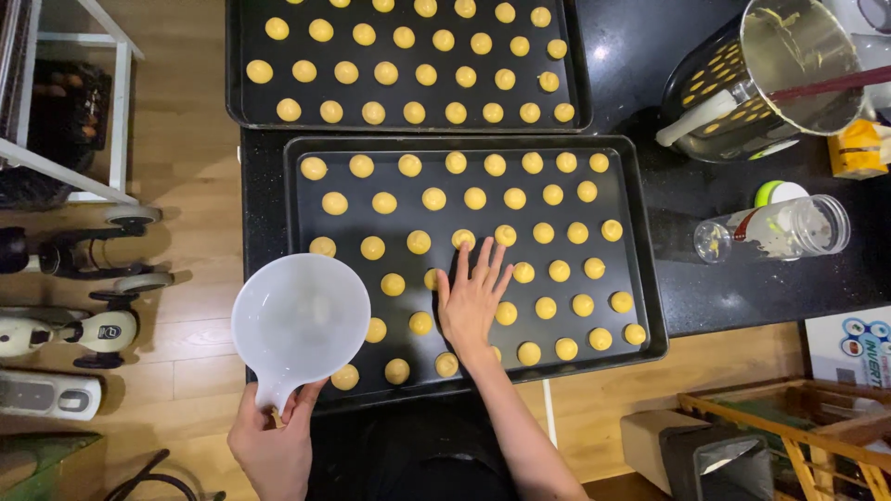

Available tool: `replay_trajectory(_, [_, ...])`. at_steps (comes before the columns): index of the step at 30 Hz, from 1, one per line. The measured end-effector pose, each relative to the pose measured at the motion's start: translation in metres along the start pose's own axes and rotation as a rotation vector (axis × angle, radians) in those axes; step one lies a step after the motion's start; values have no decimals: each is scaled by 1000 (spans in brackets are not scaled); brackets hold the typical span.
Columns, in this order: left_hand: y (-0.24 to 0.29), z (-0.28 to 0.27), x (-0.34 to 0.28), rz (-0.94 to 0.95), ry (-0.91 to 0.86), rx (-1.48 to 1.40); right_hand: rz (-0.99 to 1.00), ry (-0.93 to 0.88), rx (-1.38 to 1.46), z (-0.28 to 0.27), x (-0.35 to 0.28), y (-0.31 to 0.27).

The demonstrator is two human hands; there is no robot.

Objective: Smoothing the tops of piped cookie dough pieces with wet fingers and placing the baking trays into an industrial oven.

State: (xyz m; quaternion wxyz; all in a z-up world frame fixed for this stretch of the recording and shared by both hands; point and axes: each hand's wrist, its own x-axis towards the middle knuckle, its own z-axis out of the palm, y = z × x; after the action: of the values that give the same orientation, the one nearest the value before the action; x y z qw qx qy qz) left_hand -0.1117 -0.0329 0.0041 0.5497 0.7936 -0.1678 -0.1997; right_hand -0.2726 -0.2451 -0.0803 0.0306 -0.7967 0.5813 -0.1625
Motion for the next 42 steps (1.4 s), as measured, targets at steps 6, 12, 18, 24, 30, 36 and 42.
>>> replay_trajectory(6, [0, -3, 4, -3, -6, -13, -41, 10, 4, 3, 13, 5])
replay_trajectory(12, [3, -2, 4, -55, 9, -61, -68, 9, -84, 14, 35, 13])
replay_trajectory(18, [-10, 1, 0, -27, 22, -9, -160, 64, -63, 8, 36, 28])
replay_trajectory(24, [-9, 9, -9, 34, 28, -59, 9, 106, -76, -4, 30, 77])
replay_trajectory(30, [-20, 18, -17, 30, 9, -152, -71, 97, -91, -8, 29, 78])
replay_trajectory(36, [-10, 28, -22, 16, 16, -113, -89, 48, -51, -11, 39, 80])
replay_trajectory(42, [-16, 28, -24, -31, 29, -179, -21, 27, -37, -1, 46, 93])
